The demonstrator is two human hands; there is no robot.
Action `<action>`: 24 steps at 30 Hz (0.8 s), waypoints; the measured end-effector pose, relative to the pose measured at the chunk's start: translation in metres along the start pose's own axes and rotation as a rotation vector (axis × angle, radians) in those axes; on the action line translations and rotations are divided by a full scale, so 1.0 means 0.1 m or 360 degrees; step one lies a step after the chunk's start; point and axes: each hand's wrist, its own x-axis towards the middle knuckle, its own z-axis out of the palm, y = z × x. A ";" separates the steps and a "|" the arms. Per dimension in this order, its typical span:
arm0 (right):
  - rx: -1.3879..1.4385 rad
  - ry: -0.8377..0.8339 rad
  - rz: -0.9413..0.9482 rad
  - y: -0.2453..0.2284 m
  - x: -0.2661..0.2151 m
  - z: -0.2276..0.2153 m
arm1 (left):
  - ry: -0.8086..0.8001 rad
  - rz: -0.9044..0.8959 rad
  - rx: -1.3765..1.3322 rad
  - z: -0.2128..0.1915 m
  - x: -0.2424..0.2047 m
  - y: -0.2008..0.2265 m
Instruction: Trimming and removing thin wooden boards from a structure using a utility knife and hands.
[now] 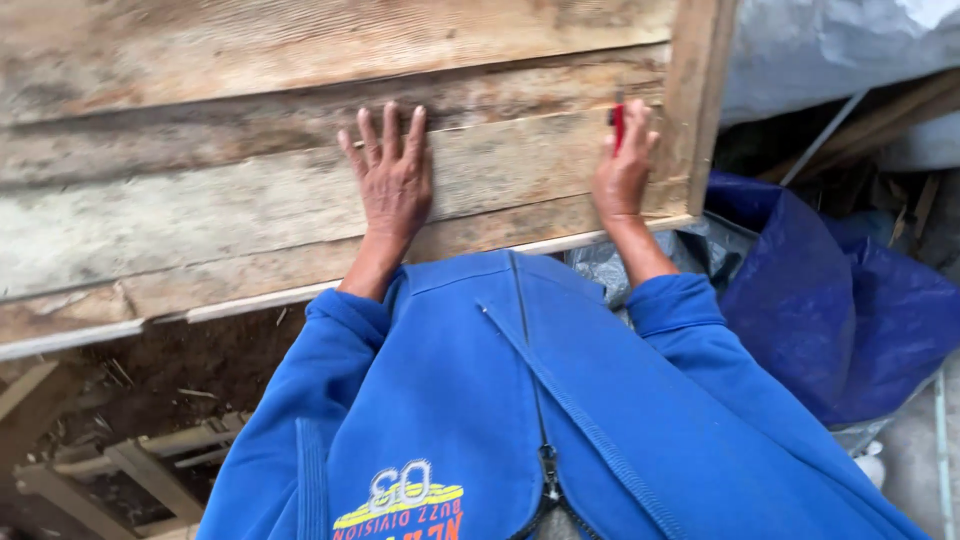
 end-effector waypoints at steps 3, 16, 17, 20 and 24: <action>0.0089 -0.0175 0.0050 0.12 -0.06 0.07 | 0.0067 0.0037 0.0011 0.22 -0.04 0.11; 0.0073 -0.0404 -0.0245 0.14 0.08 -0.38 | 0.0113 -0.0012 0.0053 0.29 -0.01 0.23; 0.0061 -0.0434 -0.0301 0.17 0.10 -0.39 | 0.0119 -0.0006 0.0060 0.27 -0.01 0.23; 0.0092 -0.0192 -0.0370 0.43 0.09 -0.32 | 0.0369 0.0090 0.0227 0.48 -0.03 0.07; 0.0252 -0.0184 -0.0365 0.55 0.21 -0.49 | 0.0386 0.0042 0.0114 0.41 0.00 0.13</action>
